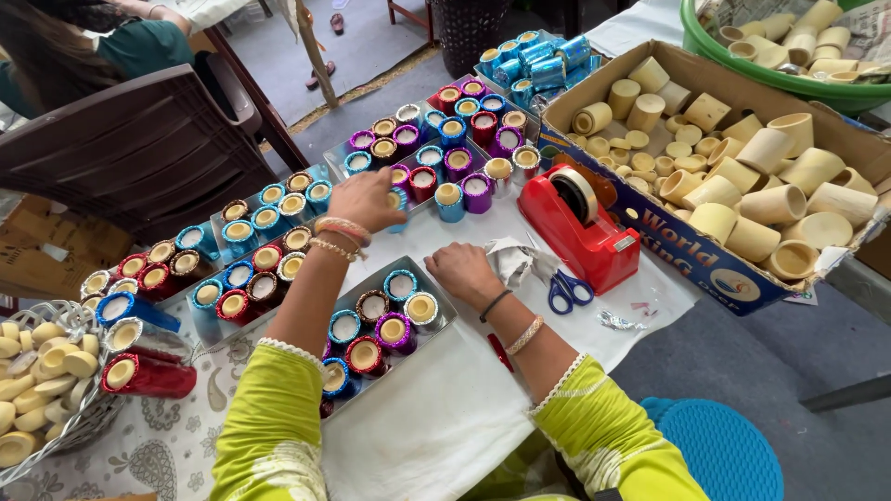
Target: The person organizes and packs small, decorative diya lamps into a cardboard box, handling several colorful lamps one at a time and arranging them in rows.
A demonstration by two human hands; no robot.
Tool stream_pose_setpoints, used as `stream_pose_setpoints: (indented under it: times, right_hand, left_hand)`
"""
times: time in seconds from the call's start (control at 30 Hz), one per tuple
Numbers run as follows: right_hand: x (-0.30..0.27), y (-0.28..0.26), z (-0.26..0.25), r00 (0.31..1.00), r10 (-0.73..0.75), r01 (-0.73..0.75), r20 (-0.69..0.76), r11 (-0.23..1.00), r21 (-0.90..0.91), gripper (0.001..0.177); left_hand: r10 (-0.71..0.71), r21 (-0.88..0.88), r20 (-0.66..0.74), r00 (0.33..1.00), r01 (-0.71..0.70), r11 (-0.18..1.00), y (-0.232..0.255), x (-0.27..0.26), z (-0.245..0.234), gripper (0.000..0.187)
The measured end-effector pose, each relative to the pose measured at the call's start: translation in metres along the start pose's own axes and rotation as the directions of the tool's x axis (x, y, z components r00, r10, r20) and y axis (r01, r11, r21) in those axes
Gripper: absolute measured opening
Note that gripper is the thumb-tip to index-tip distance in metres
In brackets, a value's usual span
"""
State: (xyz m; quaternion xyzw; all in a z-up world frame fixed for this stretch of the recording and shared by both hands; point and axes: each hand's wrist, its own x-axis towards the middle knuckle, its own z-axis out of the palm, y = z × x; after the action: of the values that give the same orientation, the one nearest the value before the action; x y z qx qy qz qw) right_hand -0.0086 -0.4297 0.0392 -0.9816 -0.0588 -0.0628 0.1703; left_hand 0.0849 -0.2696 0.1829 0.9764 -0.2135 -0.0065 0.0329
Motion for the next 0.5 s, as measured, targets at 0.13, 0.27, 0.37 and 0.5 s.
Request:
stream_pose_setpoints:
  times: [0.13, 0.27, 0.37, 0.5]
  right_hand:
    - [0.002, 0.001, 0.005, 0.999, -0.011, 0.011, -0.044, 1.0, 0.002, 0.048]
    - [0.002, 0.0, 0.0, 1.0, 0.005, -0.005, -0.014, 1.0, -0.026, 0.042]
    - [-0.001, 0.0, -0.007, 0.999, -0.004, 0.004, -0.049, 1.0, 0.003, 0.032]
    - [0.001, 0.004, -0.003, 0.997, -0.004, 0.005, -0.076, 1.0, 0.011, 0.032]
  left_hand:
    - [0.194, -0.058, -0.115, 0.974, -0.202, 0.978, 0.043, 0.004, -0.012, 0.058]
    - [0.249, -0.073, -0.077, 0.966, -0.254, 0.964, 0.069, 0.011, -0.009, 0.057]
    - [0.275, -0.052, -0.109, 0.955, -0.282, 0.958, 0.066, 0.019, 0.001, 0.058]
    - [0.173, 0.037, -0.029, 0.985, -0.172, 0.984, 0.049, 0.02, 0.002, 0.056]
